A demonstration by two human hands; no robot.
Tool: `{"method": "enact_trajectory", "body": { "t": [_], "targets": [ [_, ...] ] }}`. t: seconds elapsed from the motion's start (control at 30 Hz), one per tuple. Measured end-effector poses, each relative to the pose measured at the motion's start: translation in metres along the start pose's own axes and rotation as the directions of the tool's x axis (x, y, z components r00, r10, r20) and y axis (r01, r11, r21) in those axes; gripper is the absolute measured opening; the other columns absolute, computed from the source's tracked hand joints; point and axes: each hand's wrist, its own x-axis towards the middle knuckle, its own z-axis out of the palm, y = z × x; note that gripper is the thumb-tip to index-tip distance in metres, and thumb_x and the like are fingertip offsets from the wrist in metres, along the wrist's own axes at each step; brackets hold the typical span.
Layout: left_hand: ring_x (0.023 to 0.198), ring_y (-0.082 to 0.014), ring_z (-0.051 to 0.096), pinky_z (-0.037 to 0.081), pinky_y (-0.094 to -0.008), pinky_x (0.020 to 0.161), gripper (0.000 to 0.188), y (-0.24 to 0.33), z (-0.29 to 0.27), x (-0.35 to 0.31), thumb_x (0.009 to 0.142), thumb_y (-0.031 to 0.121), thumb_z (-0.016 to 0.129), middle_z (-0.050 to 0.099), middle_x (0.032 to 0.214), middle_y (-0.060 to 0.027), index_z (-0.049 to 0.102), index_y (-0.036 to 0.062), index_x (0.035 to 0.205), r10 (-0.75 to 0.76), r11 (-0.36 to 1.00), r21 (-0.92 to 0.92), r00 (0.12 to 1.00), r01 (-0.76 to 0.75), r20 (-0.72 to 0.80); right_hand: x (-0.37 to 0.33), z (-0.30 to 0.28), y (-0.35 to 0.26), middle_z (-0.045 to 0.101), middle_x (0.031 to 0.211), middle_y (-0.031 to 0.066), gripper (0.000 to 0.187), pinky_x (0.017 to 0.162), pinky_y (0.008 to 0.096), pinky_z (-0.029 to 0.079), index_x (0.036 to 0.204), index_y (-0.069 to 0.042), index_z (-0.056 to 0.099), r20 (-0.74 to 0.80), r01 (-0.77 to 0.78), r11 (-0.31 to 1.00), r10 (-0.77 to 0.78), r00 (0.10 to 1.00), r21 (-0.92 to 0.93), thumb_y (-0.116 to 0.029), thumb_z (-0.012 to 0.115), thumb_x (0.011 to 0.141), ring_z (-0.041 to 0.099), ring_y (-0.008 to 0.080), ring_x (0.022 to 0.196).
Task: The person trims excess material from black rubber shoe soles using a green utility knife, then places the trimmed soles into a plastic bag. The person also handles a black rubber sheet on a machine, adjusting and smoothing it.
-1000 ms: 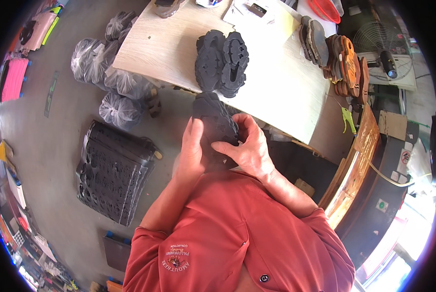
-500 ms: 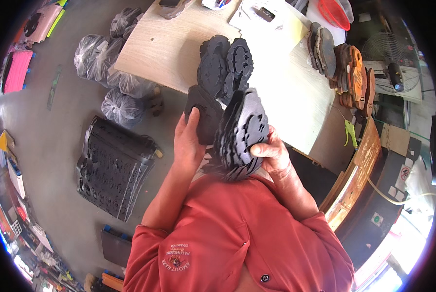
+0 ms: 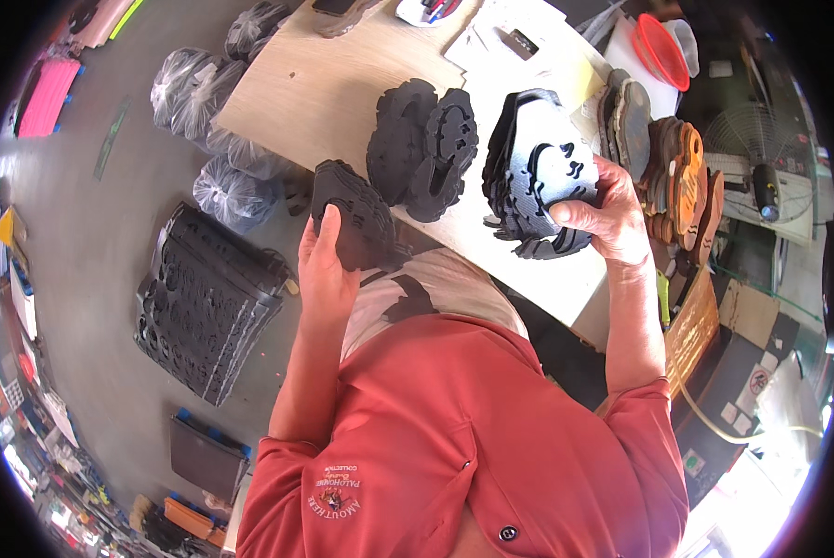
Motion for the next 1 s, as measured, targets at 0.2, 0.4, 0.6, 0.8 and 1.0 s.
{"method": "enact_trajectory", "body": {
  "t": [0.2, 0.4, 0.6, 0.8, 1.0],
  "targets": [
    [0.110, -0.0231, 0.072, 0.059, -0.0423, 0.097, 0.026, 0.000, 0.001, -0.006, 0.108, 0.015, 0.059, 0.072, 0.123, -0.0102, 0.064, 0.0009, 0.129, -0.040, 0.972, -0.227, 0.995, 0.059, 0.087, 0.030, -0.011, -0.031, 0.077, 0.108, 0.0084, 0.056, 0.093, 0.0309, 0.056, 0.129, 0.003, 0.068, 0.191, 0.020, 0.880, 0.081, 0.978, -0.475, -0.006, 0.089, 0.078, 0.070, 0.0149, 0.097],
    [0.121, -0.0274, 0.068, 0.055, -0.0442, 0.106, 0.034, 0.012, 0.002, -0.024, 0.109, 0.014, 0.057, 0.068, 0.131, -0.0137, 0.059, -0.0012, 0.139, 0.043, 0.980, -0.197, 0.971, 0.005, 0.235, 0.088, 0.006, -0.076, 0.075, 0.109, 0.0146, 0.053, 0.091, 0.0375, 0.057, 0.128, 0.001, 0.069, 0.455, 0.344, 0.446, 0.170, 0.874, -0.827, -0.014, 0.080, 0.079, 0.073, 0.0262, 0.100],
    [0.134, -0.0231, 0.059, 0.049, -0.0380, 0.110, 0.058, 0.016, 0.013, -0.028, 0.104, 0.012, 0.064, 0.055, 0.151, -0.0159, 0.044, -0.0037, 0.155, 0.122, 0.983, -0.169, 0.940, -0.070, 0.319, 0.158, 0.075, -0.093, 0.073, 0.092, 0.0142, 0.043, 0.076, 0.0430, 0.056, 0.114, -0.001, 0.073, 0.559, 0.516, 0.233, 0.487, 0.672, -0.824, -0.009, 0.073, 0.072, 0.070, 0.0312, 0.084],
    [0.125, -0.0167, 0.061, 0.049, -0.0323, 0.106, 0.056, 0.002, 0.007, 0.011, 0.103, 0.013, 0.067, 0.058, 0.145, -0.0085, 0.045, -0.0005, 0.152, -0.030, 0.993, -0.092, 0.908, 0.074, 0.418, 0.215, 0.144, -0.064, 0.068, 0.077, 0.0138, 0.029, 0.064, 0.0458, 0.050, 0.092, -0.001, 0.072, 0.461, 0.649, 0.053, 0.747, 0.479, -0.759, -0.003, 0.072, 0.064, 0.065, 0.0325, 0.074],
    [0.109, -0.0141, 0.069, 0.057, -0.0296, 0.096, 0.047, -0.017, -0.009, 0.028, 0.105, 0.012, 0.065, 0.071, 0.123, -0.0058, 0.053, 0.0000, 0.149, -0.217, 0.968, -0.060, 0.931, 0.244, 0.294, 0.261, 0.165, -0.012, 0.068, 0.079, 0.0131, 0.031, 0.068, 0.0509, 0.048, 0.091, -0.002, 0.072, 0.393, 0.691, 0.057, 0.854, 0.340, -0.721, -0.003, 0.074, 0.060, 0.064, 0.0343, 0.078]
  ]
}}
